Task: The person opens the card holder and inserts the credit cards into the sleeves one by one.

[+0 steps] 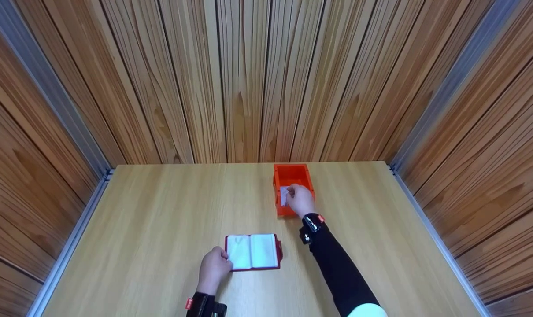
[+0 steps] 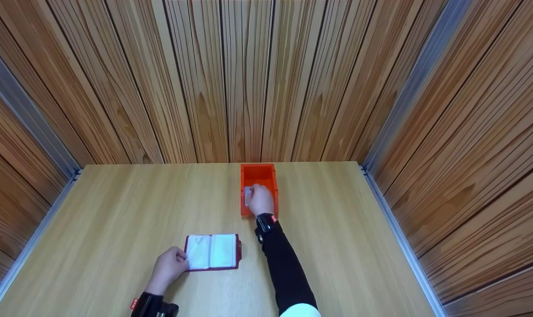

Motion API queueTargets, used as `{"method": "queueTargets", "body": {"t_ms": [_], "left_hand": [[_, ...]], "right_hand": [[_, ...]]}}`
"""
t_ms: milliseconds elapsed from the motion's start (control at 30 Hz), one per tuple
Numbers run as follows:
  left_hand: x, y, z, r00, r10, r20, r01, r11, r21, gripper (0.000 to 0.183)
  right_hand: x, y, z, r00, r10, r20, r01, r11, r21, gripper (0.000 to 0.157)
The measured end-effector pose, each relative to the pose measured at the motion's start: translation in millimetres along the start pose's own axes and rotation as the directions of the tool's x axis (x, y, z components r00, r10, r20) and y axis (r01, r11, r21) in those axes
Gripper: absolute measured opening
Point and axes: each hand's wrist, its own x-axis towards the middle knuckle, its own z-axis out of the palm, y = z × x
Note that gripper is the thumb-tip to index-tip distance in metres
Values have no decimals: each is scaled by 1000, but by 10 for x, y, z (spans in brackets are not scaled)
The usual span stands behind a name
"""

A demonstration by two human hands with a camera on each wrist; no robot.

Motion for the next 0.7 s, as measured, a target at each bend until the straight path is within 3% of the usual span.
{"method": "queueTargets", "body": {"t_ms": [300, 533, 700], "left_hand": [[4, -12, -3, 1000, 7, -1, -7, 999, -31, 13], [7, -6, -4, 1000, 23, 4, -23, 999, -29, 13], [7, -15, -8, 1000, 10, 2, -10, 999, -36, 14]], "right_hand": [[194, 12, 32, 990, 89, 107, -80, 993, -89, 22], [259, 63, 50, 985, 109, 130, -84, 980, -180, 27], [286, 53, 80, 975, 126, 183, -94, 980, -175, 30]]}}
